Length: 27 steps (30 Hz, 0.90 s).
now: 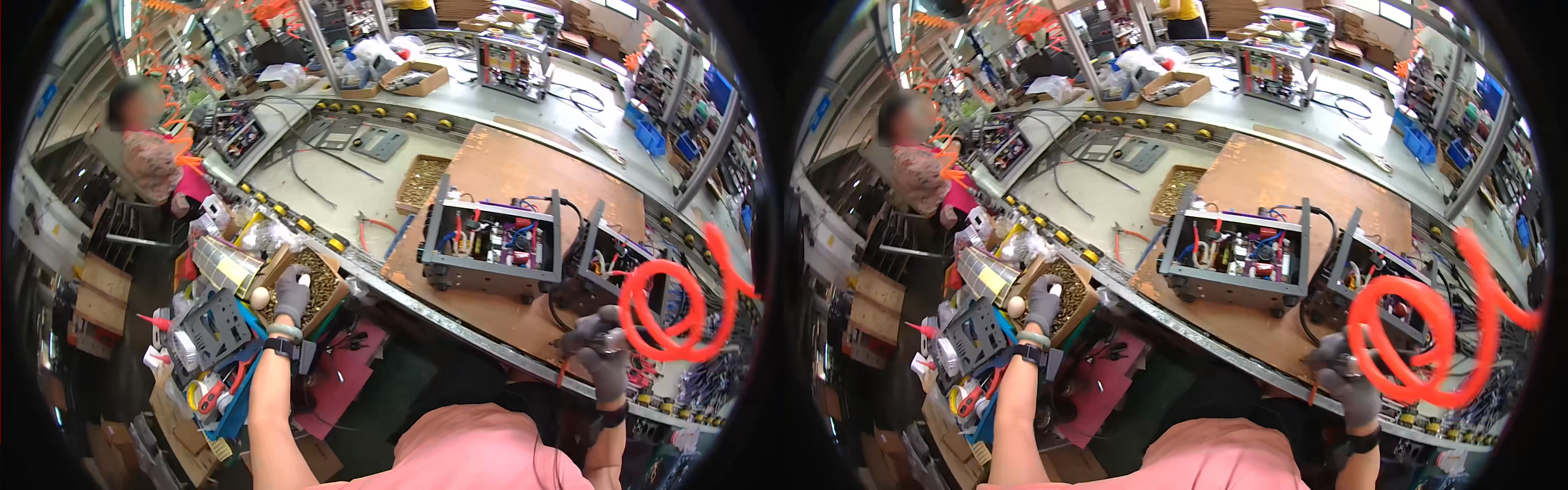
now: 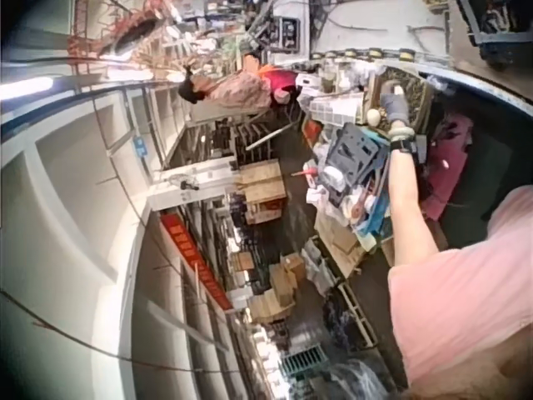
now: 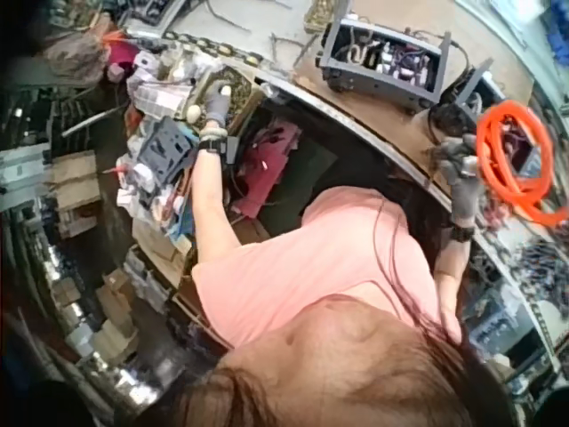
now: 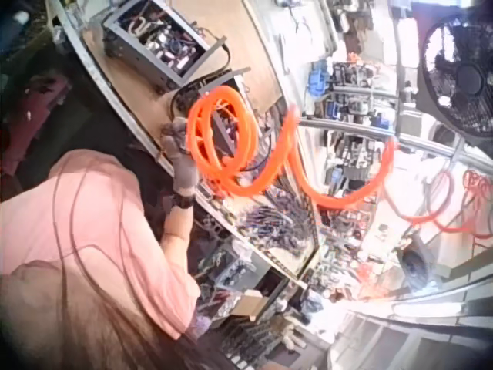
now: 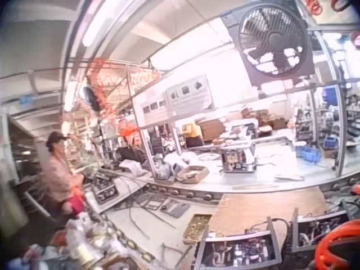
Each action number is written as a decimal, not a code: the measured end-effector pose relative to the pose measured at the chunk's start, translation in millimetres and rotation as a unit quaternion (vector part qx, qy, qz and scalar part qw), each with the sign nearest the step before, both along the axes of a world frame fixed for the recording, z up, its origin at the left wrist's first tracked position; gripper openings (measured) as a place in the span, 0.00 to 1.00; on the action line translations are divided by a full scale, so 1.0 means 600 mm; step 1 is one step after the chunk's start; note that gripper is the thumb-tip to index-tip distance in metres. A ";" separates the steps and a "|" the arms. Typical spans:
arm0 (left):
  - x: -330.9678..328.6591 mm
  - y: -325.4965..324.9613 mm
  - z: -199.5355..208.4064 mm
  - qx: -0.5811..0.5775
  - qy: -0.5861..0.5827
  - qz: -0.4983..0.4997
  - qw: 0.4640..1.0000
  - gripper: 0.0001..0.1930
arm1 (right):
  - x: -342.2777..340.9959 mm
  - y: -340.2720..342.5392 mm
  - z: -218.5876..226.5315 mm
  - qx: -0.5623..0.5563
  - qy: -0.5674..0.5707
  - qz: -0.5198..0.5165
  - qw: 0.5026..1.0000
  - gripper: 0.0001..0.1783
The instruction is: Assembling circuit boards and wiring into metal housings using an air screwdriver on an assembly line.
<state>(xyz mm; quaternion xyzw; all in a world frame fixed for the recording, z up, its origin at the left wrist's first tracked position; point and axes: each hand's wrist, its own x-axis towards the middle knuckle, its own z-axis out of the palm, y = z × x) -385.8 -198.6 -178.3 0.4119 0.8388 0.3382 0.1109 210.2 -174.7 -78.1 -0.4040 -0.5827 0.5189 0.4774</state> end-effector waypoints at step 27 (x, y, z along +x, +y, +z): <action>0.349 -0.002 0.135 0.106 -0.759 -0.134 0.628 0.12 | -0.107 0.063 0.035 0.012 0.245 0.088 0.965 0.20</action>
